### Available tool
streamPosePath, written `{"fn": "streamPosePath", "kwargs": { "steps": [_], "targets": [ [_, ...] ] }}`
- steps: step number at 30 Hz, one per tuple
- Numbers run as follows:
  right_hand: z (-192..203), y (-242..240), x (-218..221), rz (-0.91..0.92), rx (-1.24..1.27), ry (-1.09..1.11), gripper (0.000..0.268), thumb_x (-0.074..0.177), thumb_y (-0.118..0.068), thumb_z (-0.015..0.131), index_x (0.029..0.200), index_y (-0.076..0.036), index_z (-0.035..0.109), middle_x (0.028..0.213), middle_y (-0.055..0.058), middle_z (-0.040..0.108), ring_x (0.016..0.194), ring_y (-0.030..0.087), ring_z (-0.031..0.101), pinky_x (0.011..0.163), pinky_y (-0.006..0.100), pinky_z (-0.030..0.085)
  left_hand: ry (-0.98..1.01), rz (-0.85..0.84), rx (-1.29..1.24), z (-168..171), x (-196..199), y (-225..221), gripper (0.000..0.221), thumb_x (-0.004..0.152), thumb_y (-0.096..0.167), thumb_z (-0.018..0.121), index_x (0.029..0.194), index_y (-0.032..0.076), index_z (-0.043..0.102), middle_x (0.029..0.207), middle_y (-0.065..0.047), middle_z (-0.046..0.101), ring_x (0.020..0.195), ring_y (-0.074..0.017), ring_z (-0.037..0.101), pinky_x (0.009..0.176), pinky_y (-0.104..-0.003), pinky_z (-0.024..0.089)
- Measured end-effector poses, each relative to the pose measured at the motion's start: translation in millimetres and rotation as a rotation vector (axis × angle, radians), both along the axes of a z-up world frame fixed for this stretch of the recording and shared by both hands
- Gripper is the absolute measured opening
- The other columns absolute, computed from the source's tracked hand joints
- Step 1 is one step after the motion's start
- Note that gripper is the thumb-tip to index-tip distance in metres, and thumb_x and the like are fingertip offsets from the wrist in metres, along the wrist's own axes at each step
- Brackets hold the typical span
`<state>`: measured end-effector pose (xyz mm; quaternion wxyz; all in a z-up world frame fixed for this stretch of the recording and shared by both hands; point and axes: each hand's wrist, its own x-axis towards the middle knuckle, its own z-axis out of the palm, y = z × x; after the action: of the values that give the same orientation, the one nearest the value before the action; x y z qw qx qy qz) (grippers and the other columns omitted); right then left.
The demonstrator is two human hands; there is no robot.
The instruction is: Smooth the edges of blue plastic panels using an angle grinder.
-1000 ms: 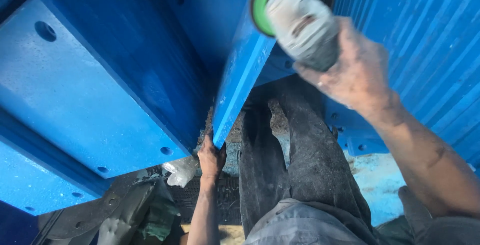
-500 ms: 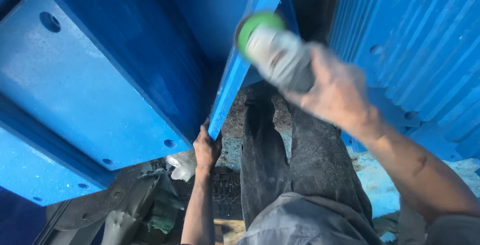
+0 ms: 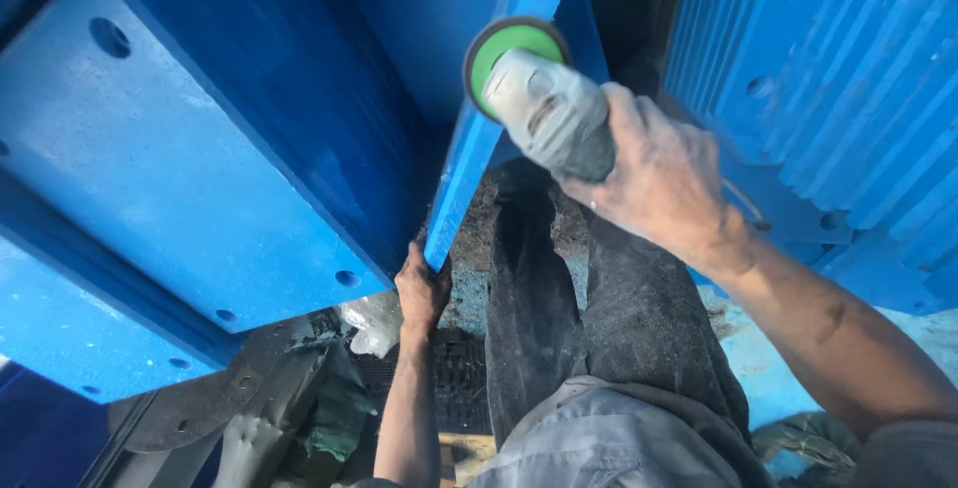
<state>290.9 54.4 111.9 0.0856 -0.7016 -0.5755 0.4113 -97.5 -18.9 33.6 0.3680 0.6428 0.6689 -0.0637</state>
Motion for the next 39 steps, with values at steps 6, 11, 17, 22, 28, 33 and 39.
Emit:
{"fn": "streamPosePath", "kwargs": {
  "steps": [6,11,17,22,28,33,39],
  "targets": [
    [3.3,-14.3,-16.6,0.127,-0.003,0.028,0.095,0.065,-0.046,0.093,0.133,0.004,0.049,0.103,0.028,0.068,0.079,0.039,0.073,0.053,0.045,0.064,0.014,-0.01,0.008,-2.3,4.1,6.8,0.038,0.09,0.015,0.074,0.122,0.003,0.059,0.092,-0.028,0.071,0.087,-0.0479,0.07,0.07,-0.052,0.056],
    [-0.8,2.4,0.4,0.079,-0.043,0.028,0.093,0.068,-0.048,0.092,0.133,0.004,0.05,0.103,0.025,0.069,0.074,0.034,0.073,0.056,0.043,0.063,0.006,-0.034,0.008,-5.6,-10.0,-3.6,0.04,0.089,0.015,0.073,0.125,0.004,0.058,0.092,-0.028,0.071,0.089,-0.0483,0.069,0.071,-0.052,0.056],
    [1.0,36.2,48.4,-0.025,0.121,-0.099,0.087,0.079,-0.048,0.091,0.133,0.005,0.05,0.109,0.024,0.07,0.075,0.031,0.073,0.057,0.041,0.063,0.023,-0.005,-0.015,3.4,6.4,7.0,0.045,0.088,0.016,0.072,0.129,0.005,0.057,0.094,-0.029,0.071,0.087,-0.0485,0.07,0.07,-0.052,0.057],
    [3.9,31.0,42.4,-0.071,0.152,-0.133,0.079,0.085,-0.046,0.091,0.134,0.002,0.051,0.109,0.02,0.071,0.08,0.03,0.074,0.064,0.042,0.062,0.064,-0.018,-0.029,5.3,2.5,7.5,0.047,0.088,0.016,0.072,0.131,0.005,0.057,0.095,-0.03,0.071,0.088,-0.0495,0.069,0.071,-0.053,0.056],
    [-1.9,-7.8,0.8,0.115,-0.09,0.007,0.089,0.071,-0.052,0.087,0.129,0.003,0.048,0.097,0.023,0.068,0.068,0.033,0.071,0.047,0.041,0.061,0.035,-0.007,0.01,6.4,7.6,18.4,0.049,0.086,0.014,0.073,0.132,0.005,0.057,0.098,-0.029,0.071,0.091,-0.048,0.07,0.073,-0.051,0.058],
    [5.5,13.1,22.1,0.082,-0.06,-0.012,0.084,0.079,-0.053,0.086,0.131,0.002,0.05,0.096,0.022,0.069,0.061,0.028,0.069,0.045,0.038,0.059,-0.009,-0.06,0.035,4.6,1.4,11.7,0.044,0.088,0.013,0.073,0.128,0.002,0.057,0.102,-0.028,0.071,0.095,-0.0487,0.069,0.076,-0.051,0.057],
    [-7.0,17.0,57.8,0.04,0.278,-0.145,0.079,0.092,-0.047,0.088,0.137,0.005,0.05,0.111,0.02,0.07,0.075,0.024,0.071,0.06,0.034,0.061,-0.021,0.002,0.025,13.0,10.4,12.2,0.047,0.088,0.011,0.071,0.132,0.004,0.057,0.099,-0.028,0.071,0.091,-0.0461,0.071,0.074,-0.05,0.058]
  ]
}}
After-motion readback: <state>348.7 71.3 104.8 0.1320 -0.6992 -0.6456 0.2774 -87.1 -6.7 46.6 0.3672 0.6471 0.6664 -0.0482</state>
